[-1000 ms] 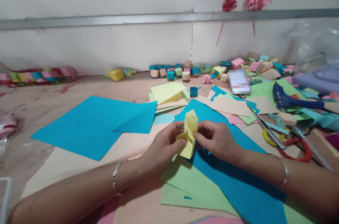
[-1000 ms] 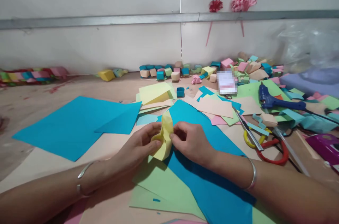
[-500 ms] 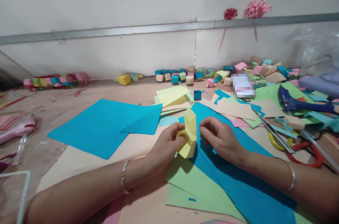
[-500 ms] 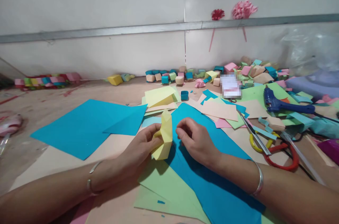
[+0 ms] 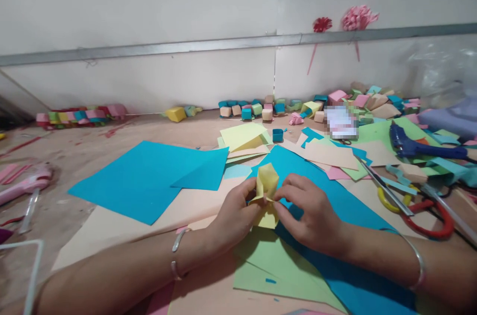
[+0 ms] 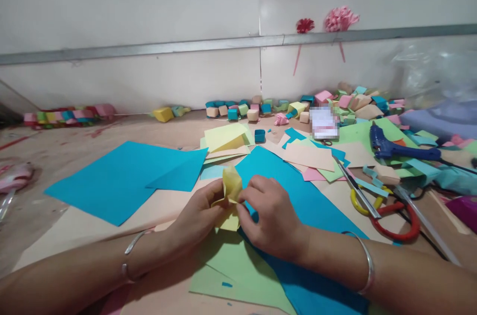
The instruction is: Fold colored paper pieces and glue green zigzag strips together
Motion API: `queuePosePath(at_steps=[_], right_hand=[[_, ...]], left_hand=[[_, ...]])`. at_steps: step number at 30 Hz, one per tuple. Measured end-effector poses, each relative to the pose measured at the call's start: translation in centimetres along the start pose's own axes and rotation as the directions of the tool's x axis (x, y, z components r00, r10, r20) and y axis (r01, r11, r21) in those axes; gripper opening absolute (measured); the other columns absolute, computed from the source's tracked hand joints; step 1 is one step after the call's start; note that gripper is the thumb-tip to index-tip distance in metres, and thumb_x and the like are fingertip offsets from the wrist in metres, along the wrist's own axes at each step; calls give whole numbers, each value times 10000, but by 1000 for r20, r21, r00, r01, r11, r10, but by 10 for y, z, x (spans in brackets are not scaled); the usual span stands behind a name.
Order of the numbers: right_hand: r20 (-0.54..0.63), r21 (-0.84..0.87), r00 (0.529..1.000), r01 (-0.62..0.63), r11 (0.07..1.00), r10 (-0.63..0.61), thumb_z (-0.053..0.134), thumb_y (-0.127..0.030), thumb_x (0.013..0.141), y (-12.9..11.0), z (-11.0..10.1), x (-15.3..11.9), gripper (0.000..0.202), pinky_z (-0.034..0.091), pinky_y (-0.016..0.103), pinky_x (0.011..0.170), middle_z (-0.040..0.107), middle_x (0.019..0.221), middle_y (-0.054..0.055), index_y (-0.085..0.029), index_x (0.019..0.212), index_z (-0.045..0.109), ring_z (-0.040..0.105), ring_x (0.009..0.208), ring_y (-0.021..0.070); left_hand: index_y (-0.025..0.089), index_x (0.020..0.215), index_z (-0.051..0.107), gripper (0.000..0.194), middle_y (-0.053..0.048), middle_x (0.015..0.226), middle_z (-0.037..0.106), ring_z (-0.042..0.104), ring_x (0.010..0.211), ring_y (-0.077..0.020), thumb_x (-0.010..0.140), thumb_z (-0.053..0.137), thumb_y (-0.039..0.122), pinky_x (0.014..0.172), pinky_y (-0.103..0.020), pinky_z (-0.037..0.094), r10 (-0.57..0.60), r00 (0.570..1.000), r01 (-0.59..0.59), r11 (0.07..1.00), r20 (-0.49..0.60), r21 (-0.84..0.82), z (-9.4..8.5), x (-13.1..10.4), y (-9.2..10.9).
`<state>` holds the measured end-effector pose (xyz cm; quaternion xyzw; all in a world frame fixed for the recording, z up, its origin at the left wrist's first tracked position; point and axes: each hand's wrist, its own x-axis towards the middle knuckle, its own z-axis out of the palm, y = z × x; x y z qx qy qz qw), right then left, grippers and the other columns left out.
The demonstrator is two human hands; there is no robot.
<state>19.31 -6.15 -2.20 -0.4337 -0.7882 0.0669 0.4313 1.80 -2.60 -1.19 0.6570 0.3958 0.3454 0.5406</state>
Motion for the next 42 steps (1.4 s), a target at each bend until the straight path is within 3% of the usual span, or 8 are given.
queuePosePath(at_steps=[4,8,12,18,22,31,36,42], right_hand=[[33,-11,999,-5,1000,5,517,-130,867,3,0,-1,152,396,299,656,565,766,41,-175,825,656,526,722,166],[52,-60,999,13,998,-9,524,-139,868,5,0,-1,155,387,302,664,577,772,42,-180,807,661,526,730,168],[29,-86,999,17,996,-15,535,-159,875,6,2,0,149,379,309,675,602,776,49,-177,786,652,542,746,177],[42,-118,998,46,992,-41,522,-153,877,6,0,-1,126,356,307,662,584,730,25,-191,828,632,520,706,168],[-3,-29,997,-74,997,74,509,-118,832,10,-3,4,105,404,292,678,565,772,32,-190,789,573,530,746,171],[48,159,912,-409,899,407,544,-167,799,24,-2,10,52,447,246,614,613,738,-17,-211,828,540,564,653,132],[76,173,942,-335,926,327,524,-150,840,24,-1,7,387,480,251,627,686,818,-5,-243,1210,589,619,709,144],[180,70,979,-112,991,97,470,-152,907,24,-8,6,321,529,327,751,735,969,59,-230,1142,674,674,876,199]], left_hand=[[180,832,584,182,-20,791,548,469,701,-139,872,612,356,618,-275,409,-4,1000,3,999,-11,-43,0,-1,-1],[181,795,578,13,-11,749,534,459,684,-139,803,587,178,590,-271,394,-6,1000,5,1000,30,26,-1,-2,-4],[175,820,622,143,-36,815,573,484,752,-169,721,558,95,649,-302,413,57,997,-66,982,54,175,-2,-3,-2],[168,754,592,146,-15,753,521,445,696,-146,842,615,282,606,-275,370,19,998,-26,991,54,131,-3,-4,1],[171,903,602,244,-15,795,550,453,682,-133,891,592,415,589,-264,366,-73,996,76,996,51,-50,-2,-4,-1],[170,1232,536,420,-90,957,648,578,801,-185,865,649,341,661,-292,468,-168,985,171,939,35,-298,-1,-2,-4],[190,1242,557,426,-89,985,658,588,821,-193,860,656,352,677,-300,476,-161,986,165,936,39,-311,0,-1,-3],[183,1090,624,298,-51,961,628,554,803,-163,868,639,381,680,-278,447,-132,989,143,967,66,-211,-2,-1,-3]])
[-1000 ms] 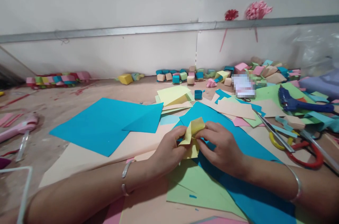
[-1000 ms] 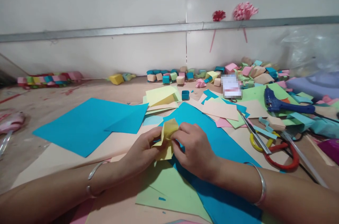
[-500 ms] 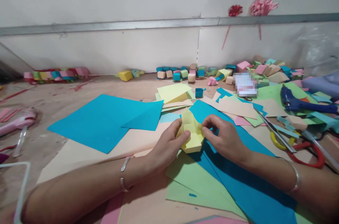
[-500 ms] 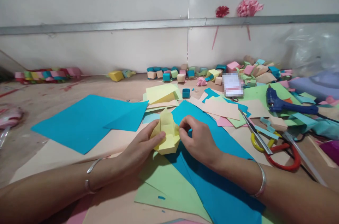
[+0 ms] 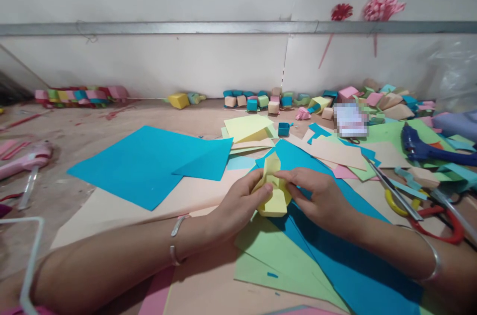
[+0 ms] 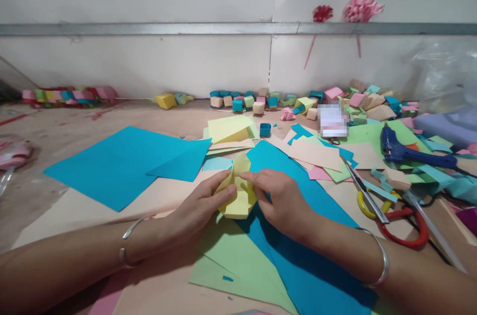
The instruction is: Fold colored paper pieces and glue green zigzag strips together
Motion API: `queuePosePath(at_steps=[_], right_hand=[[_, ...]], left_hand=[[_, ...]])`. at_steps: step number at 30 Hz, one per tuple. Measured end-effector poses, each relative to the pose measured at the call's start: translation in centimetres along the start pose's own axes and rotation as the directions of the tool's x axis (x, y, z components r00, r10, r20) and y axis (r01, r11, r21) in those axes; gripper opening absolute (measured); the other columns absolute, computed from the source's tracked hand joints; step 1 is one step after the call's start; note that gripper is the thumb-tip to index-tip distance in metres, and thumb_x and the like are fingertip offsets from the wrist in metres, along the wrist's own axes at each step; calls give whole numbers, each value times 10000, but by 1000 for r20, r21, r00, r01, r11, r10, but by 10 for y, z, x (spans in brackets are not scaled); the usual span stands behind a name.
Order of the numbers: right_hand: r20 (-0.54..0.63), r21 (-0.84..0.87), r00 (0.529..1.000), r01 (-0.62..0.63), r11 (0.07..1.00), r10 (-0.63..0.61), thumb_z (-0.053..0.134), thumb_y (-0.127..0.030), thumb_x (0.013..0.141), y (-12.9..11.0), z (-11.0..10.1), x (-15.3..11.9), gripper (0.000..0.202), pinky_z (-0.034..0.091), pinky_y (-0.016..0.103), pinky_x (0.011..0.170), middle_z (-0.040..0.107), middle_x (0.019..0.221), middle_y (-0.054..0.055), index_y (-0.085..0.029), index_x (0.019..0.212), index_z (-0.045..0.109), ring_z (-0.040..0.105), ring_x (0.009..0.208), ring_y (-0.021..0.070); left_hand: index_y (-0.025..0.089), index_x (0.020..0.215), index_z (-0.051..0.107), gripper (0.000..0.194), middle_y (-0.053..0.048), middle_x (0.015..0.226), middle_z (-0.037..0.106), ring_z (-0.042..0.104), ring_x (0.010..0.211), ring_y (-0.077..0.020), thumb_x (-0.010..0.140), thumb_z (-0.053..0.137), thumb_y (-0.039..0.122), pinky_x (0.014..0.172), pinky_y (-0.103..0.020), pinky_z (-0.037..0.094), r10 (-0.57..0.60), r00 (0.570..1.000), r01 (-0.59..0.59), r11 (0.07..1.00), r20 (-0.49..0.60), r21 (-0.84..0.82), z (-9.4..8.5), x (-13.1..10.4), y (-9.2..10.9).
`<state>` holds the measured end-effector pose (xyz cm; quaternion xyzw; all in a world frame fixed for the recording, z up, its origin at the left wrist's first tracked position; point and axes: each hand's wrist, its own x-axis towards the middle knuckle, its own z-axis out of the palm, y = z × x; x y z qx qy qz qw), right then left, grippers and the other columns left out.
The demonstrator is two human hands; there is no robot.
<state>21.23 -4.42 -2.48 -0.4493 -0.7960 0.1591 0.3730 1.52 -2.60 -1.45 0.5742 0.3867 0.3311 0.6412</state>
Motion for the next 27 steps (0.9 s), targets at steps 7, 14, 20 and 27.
queuePosePath(at_steps=[7,14,20,27], right_hand=[[-58,-159,997,43,986,-53,475,-161,925,-14,-8,-3,214,489,315,662,691,860,72,-202,897,683,635,765,192],[-101,-149,987,106,983,-122,461,-156,935,-29,-5,-6,214,443,303,632,576,805,66,-181,868,662,539,748,179],[5,-338,984,169,926,-178,433,-118,934,-26,3,-13,215,424,330,644,609,813,71,-161,936,643,548,755,201],[7,-552,989,126,824,-146,419,-138,938,-28,0,-17,284,341,314,557,536,690,46,-185,724,601,490,649,182]], left_hand=[[190,1226,540,504,-89,1135,611,573,1017,-233,780,725,335,830,-338,483,80,981,-81,997,179,-2,-2,-2,2],[151,914,611,147,-47,846,612,550,760,-174,806,607,250,661,-298,450,82,994,-94,975,70,202,0,0,-1],[140,827,601,111,-31,787,594,514,718,-153,840,552,238,628,-269,420,117,992,-125,904,44,409,0,1,1],[156,828,608,124,-16,790,613,520,718,-150,774,512,99,607,-252,397,189,981,-186,842,45,506,3,0,0]])
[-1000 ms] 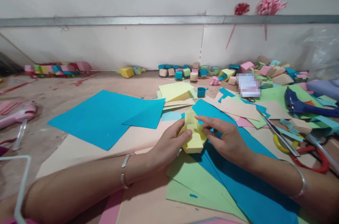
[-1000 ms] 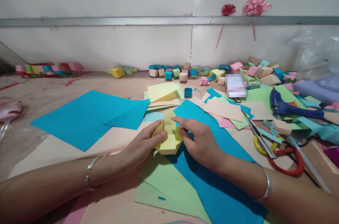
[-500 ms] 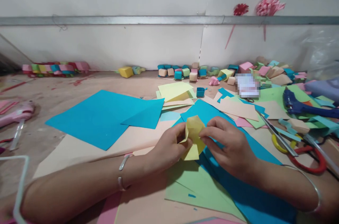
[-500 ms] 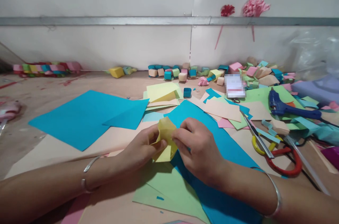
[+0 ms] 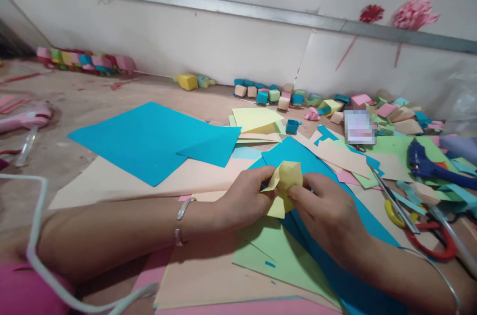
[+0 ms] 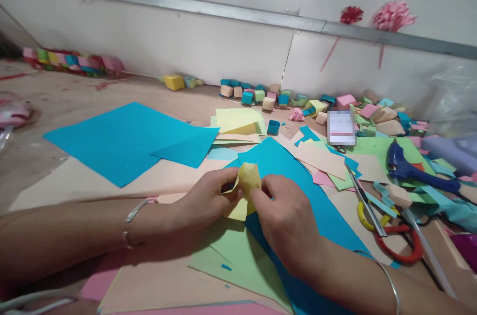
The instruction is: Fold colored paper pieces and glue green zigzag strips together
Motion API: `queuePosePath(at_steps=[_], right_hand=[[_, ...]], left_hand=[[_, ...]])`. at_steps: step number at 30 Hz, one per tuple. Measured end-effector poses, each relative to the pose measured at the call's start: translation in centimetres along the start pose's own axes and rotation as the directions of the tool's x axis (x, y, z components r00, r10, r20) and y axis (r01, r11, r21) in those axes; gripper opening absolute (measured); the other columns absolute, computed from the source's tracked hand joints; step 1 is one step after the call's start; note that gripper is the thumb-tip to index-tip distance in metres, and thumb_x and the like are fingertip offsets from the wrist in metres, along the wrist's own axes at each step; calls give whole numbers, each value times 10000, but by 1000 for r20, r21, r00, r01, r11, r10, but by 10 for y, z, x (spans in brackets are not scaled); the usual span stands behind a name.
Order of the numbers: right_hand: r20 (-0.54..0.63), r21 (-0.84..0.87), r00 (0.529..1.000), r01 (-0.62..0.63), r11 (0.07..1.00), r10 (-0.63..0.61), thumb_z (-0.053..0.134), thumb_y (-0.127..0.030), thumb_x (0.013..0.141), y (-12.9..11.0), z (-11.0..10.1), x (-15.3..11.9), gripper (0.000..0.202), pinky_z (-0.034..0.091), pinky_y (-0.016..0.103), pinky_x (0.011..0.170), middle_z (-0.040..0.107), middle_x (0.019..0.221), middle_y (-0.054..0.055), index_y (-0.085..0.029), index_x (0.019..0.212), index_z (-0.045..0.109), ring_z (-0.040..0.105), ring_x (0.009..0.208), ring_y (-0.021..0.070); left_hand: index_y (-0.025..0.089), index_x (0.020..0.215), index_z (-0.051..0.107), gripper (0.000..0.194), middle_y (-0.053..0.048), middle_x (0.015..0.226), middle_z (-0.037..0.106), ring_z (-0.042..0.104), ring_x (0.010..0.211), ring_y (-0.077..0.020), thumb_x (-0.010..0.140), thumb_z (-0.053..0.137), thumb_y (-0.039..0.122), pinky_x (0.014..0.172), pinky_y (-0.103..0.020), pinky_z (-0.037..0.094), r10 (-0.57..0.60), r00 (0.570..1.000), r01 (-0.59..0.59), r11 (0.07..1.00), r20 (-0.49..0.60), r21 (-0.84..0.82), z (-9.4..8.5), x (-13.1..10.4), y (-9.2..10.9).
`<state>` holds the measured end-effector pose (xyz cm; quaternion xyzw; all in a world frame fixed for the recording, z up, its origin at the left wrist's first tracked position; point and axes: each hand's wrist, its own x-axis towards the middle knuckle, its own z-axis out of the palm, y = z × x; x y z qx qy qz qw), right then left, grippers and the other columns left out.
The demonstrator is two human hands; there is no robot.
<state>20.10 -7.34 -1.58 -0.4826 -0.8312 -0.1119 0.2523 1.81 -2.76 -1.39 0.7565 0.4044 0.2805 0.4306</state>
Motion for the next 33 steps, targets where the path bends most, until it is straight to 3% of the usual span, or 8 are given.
queuePosePath(at_steps=[4,10,14,16,20,26,30,33], right_hand=[[-53,73,987,-145,987,149,481,-192,916,-5,0,2,157,397,300,566,592,747,34,-197,789,573,526,653,170],[-68,-148,970,221,964,-233,517,-115,926,-13,-8,-3,176,411,362,706,692,995,116,-180,818,639,582,840,236],[-59,-236,955,270,933,-291,525,-58,902,-12,-14,1,225,342,355,644,651,756,105,-155,760,670,520,688,221],[-36,-231,959,265,936,-280,498,-40,902,-9,-15,4,269,292,348,599,557,619,60,-161,734,670,450,601,206],[11,-171,976,217,961,-219,457,-32,904,-2,-13,4,278,258,350,584,507,604,47,-146,747,655,410,590,207],[-2,-161,981,192,968,-195,403,-86,957,0,-11,0,368,237,346,577,475,599,41,-182,671,614,371,582,200],[1,-12,991,137,990,-137,423,-119,972,-1,-7,-2,282,292,327,582,570,671,33,-173,796,638,468,616,181],[-36,93,992,126,988,-123,479,-131,965,-3,-6,-3,168,371,314,635,677,836,43,-169,1022,633,575,724,176]], left_hand=[[161,785,601,219,0,778,629,549,711,-146,637,514,25,578,-232,396,-38,999,39,995,15,-88,3,-1,1],[158,764,625,192,-6,774,651,561,717,-151,644,539,35,609,-244,410,-2,999,-1,998,-43,-62,4,1,3],[161,806,604,175,12,773,622,538,720,-130,718,526,31,618,-226,391,60,994,-63,997,-95,-34,4,4,1],[159,746,565,130,22,732,590,515,698,-121,744,522,37,599,-217,371,71,992,-75,997,-102,-36,2,5,1],[166,707,532,129,27,704,555,492,677,-121,775,503,59,585,-226,356,74,992,-75,997,-98,-1,0,6,0],[177,951,579,231,-22,873,647,587,765,-170,732,582,106,600,-250,429,12,1000,-12,995,2,-95,2,3,-2],[176,889,570,239,-33,904,642,581,809,-189,676,570,67,627,-266,438,-17,1000,17,998,-1,-65,4,2,-2],[174,836,547,216,-25,859,630,560,766,-175,662,535,46,613,-267,417,-42,999,41,998,-25,-48,3,2,0]])
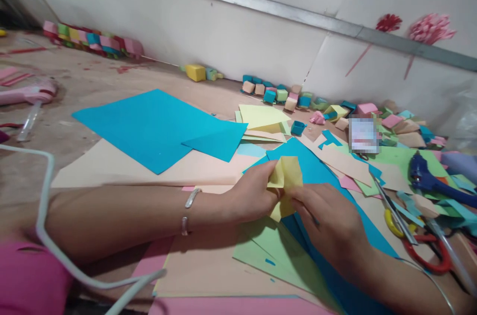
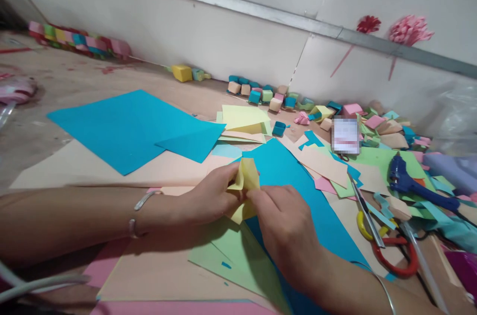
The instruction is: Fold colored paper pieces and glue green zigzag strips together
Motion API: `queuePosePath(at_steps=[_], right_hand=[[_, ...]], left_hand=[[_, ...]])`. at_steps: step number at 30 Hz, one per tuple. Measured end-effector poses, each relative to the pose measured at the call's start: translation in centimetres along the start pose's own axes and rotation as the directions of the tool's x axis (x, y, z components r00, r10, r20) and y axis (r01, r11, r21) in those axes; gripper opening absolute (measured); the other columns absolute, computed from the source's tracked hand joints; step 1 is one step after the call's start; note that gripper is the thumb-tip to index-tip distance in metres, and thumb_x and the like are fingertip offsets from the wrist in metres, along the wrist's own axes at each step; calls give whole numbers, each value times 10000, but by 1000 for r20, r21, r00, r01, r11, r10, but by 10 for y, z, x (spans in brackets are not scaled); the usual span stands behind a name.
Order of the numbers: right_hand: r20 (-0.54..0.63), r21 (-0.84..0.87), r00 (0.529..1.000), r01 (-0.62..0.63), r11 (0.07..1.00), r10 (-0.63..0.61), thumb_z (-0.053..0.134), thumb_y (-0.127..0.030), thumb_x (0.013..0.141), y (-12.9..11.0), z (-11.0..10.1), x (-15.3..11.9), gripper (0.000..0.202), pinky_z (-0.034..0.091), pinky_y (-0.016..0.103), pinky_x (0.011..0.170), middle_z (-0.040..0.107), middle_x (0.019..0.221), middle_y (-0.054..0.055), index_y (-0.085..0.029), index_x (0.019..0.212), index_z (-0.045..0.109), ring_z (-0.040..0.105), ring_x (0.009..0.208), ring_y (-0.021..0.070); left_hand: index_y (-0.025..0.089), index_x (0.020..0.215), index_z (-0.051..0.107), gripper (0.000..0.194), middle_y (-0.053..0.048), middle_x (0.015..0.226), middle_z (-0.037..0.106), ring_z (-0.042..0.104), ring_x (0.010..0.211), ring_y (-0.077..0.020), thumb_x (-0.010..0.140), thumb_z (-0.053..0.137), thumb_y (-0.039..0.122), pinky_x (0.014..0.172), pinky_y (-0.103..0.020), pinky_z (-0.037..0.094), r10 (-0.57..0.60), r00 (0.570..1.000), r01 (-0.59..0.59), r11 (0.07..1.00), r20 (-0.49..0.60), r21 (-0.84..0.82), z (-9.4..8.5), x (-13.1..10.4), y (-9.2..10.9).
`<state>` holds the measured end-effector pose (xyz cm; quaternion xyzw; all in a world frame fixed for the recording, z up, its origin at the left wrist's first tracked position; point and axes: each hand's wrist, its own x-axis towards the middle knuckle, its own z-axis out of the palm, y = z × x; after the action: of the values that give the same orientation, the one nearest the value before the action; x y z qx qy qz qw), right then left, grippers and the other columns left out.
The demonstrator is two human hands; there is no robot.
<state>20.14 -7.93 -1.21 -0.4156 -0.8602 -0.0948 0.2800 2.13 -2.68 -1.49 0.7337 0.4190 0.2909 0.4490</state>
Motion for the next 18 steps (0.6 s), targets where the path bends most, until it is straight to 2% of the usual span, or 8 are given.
queuePosePath(at_steps=[3,6,9,13,15,18], right_hand=[[-24,10,1000,14,1000,-14,497,-115,957,-2,-1,2,270,421,326,688,712,934,56,-184,1207,573,622,774,178],[-25,8,1000,5,1000,-4,479,-106,952,-1,-3,5,309,444,329,671,720,910,44,-215,1228,564,642,743,176],[-64,-12,998,-25,1000,24,464,-122,950,1,-3,5,354,456,318,621,709,842,29,-231,1280,534,648,707,180],[-81,-96,994,-81,992,74,461,-186,958,3,0,4,412,477,343,591,699,826,59,-183,1369,450,632,649,209],[-68,-60,987,-152,986,148,466,-224,960,2,0,4,456,498,350,601,704,864,75,-175,1408,397,639,663,217],[-36,94,969,-239,967,243,489,-245,948,-2,-1,4,566,524,325,634,704,874,58,-191,1472,280,657,717,205]], left_hand=[[175,814,534,192,-13,815,609,530,720,-157,672,521,46,577,-257,387,9,1000,-9,1000,-14,1,-1,0,2],[175,821,543,193,-21,825,615,530,721,-162,678,527,47,571,-258,387,3,999,-3,1000,-32,3,-1,-1,2],[172,868,576,221,-48,910,648,574,799,-190,695,526,43,635,-280,443,-12,999,11,1000,-45,-25,-1,0,0],[166,999,604,285,-81,1024,665,604,921,-232,732,568,76,760,-337,502,-11,999,5,993,-49,-117,-1,1,-2],[166,1046,598,291,-83,1045,667,612,938,-236,759,591,116,769,-344,514,-5,999,-4,983,-53,-183,-1,1,-1],[170,1048,587,236,-69,1015,673,626,921,-218,812,584,168,735,-323,521,-40,997,21,966,-69,-258,-1,1,1]])
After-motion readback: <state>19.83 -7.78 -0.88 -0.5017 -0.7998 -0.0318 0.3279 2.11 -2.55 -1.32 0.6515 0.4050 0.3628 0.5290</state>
